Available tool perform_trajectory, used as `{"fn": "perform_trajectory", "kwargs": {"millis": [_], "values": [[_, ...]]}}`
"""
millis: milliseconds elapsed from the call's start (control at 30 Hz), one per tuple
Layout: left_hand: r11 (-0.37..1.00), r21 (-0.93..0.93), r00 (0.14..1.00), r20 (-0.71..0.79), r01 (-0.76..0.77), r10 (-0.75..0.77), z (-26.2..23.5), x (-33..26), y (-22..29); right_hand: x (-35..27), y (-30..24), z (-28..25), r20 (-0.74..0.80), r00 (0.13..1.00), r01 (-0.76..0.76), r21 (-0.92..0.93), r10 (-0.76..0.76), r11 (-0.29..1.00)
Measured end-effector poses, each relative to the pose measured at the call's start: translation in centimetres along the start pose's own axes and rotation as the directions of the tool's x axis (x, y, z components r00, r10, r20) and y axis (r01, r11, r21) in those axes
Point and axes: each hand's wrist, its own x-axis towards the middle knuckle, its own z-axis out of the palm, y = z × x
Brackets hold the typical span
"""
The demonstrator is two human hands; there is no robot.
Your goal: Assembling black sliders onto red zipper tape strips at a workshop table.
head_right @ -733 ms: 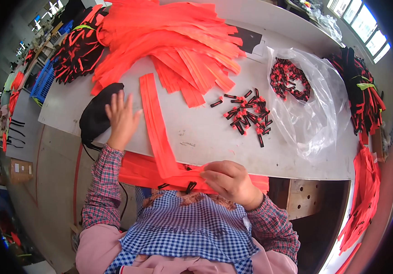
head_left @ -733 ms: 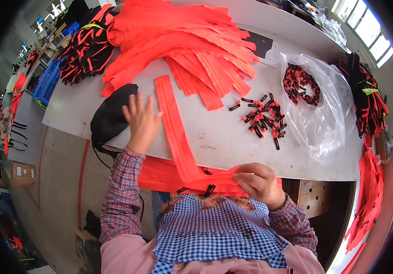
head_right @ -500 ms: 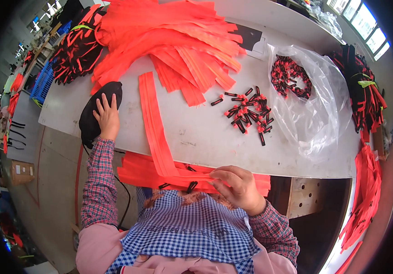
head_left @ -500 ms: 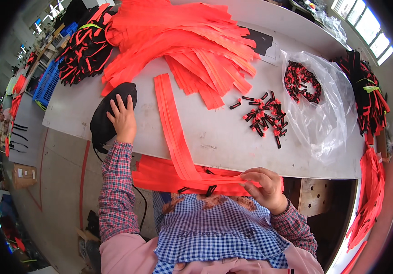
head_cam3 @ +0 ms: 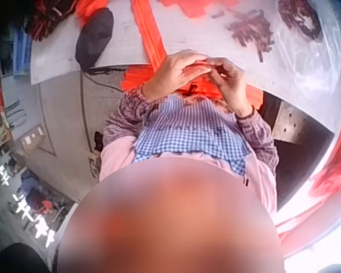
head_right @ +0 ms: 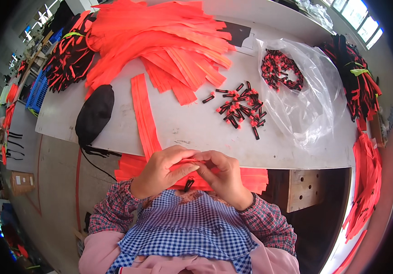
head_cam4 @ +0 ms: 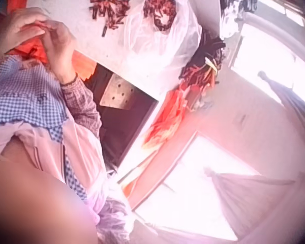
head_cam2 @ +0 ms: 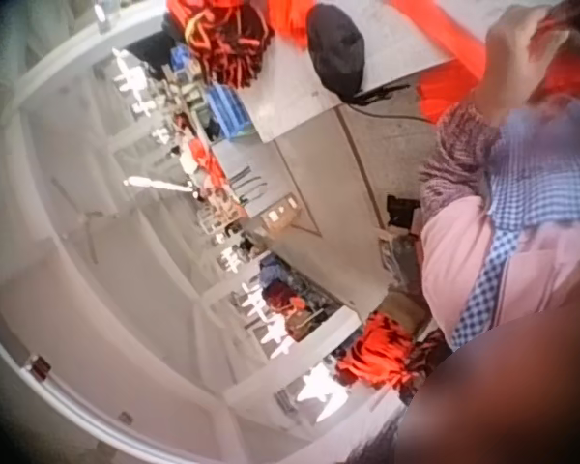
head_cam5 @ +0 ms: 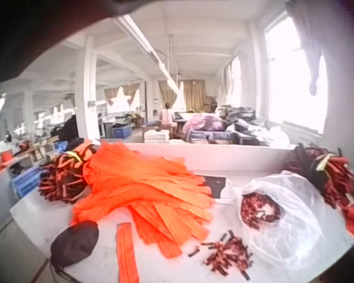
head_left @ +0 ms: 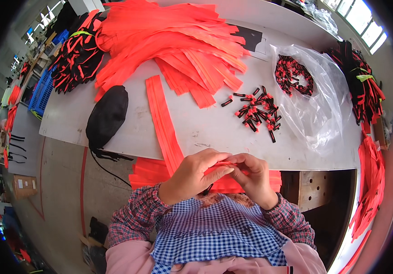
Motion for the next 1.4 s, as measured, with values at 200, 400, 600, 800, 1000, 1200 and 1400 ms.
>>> {"fn": "perform_trajectory", "kwargs": {"millis": [200, 400, 600, 800, 1000, 1200, 1400], "values": [[0.995, -0.098, 0.974, -0.228, -0.026, 0.003, 1.4, -0.1, 0.4, -0.5, -0.4, -0.4, 0.025, 0.963, -0.246, 0.498, 0.270, 0.832], [0.946, -0.318, 0.968, -0.209, 0.065, -0.137, 2.8, -0.6, -0.2, -0.9, 0.4, -1.0, 0.065, 0.982, -0.187, 0.333, 0.176, 0.924], [0.992, -0.071, 0.983, -0.148, 0.100, -0.109, 2.7, -1.0, 0.5, -1.4, 1.4, -0.6, 0.056, 0.993, -0.111, 0.263, 0.099, 0.958], [0.881, 0.374, 0.895, -0.222, -0.289, 0.388, 4.2, -1.1, -0.1, -1.0, 2.8, 2.0, 0.083, 0.895, -0.340, 0.764, 0.439, 0.548], [0.991, 0.132, 0.970, -0.242, 0.001, 0.031, 3.3, -1.2, -0.8, 2.0, 8.4, -1.7, 0.010, 0.992, -0.129, -0.042, 0.129, 0.991], [0.992, 0.119, 0.962, -0.274, 0.048, -0.014, 2.8, -1.5, -0.4, 5.6, 14.9, -5.2, -0.283, 0.954, -0.096, -0.606, -0.101, 0.790], [0.988, 0.138, 0.969, -0.245, 0.063, -0.027, 2.8, -1.1, -0.4, 7.1, 16.8, -5.8, -0.280, 0.944, -0.116, -0.779, -0.175, 0.616]]}}
